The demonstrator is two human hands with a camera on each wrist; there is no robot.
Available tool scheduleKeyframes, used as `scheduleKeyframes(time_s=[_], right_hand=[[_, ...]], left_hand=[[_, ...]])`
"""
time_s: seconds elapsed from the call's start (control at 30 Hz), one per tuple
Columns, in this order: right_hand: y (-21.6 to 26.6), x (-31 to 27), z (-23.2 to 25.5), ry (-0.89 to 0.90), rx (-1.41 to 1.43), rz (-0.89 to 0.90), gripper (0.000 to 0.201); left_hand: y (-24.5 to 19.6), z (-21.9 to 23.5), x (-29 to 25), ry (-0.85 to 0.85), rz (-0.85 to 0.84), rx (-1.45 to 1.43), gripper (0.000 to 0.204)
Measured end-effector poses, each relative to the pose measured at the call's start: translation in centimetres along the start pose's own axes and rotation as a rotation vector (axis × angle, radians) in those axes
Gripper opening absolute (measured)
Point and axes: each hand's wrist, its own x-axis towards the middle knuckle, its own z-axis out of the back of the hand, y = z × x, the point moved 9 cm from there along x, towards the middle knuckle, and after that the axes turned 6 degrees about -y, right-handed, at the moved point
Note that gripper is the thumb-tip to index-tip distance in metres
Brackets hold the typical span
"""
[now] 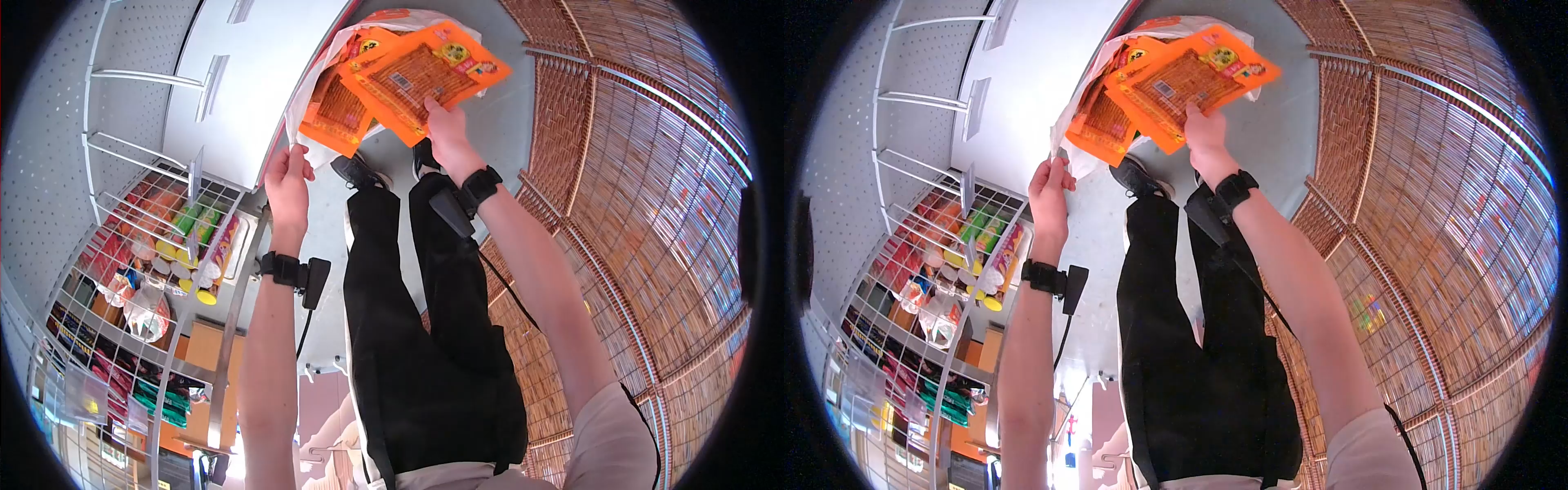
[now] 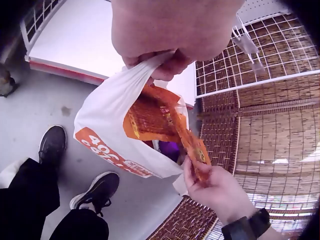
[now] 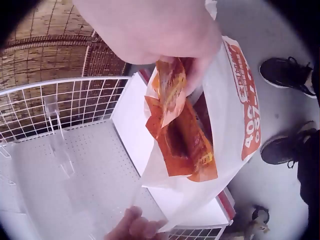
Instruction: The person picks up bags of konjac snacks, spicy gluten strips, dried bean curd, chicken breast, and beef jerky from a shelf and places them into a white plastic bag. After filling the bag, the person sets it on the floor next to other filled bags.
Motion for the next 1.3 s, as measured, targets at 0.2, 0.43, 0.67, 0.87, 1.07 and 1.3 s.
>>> scheduleKeyframes(time_s=[0.2, 0.43, 0.67, 0.87, 1.07, 1.3], right_hand=[[-0.4, -5.0, -0.1, 0.205, -0.166, -0.021, 0.029], [-1.9, -6.5, -0.9, 0.295, -0.373, -0.112, 0.03], [-2.3, 2.8, -6.5, 0.201, -0.575, 0.062, 0.034], [-5.1, 5.4, -6.1, 0.234, -0.589, 0.192, 0.032], [-3.2, 1.5, -4.3, 0.3, -0.673, 0.049, 0.039], [3.2, 5.0, -0.1, 0.08, -1.336, 0.694, 0.053]], left_hand=[[-0.3, 0.1, 0.6, 0.02, -0.03, -0.091, 0.023], [-0.8, -0.7, 0.2, 0.053, -0.049, -0.075, 0.023], [-0.5, -1.0, 0.5, 0.112, -0.056, -0.049, 0.024], [-0.4, -2.2, 0.7, 0.108, -0.046, -0.076, 0.019], [1.1, -3.1, 0.9, 0.157, -0.024, -0.05, 0.015], [0.7, -6.9, 1.3, 0.184, -0.023, 0.019, 0.015]])
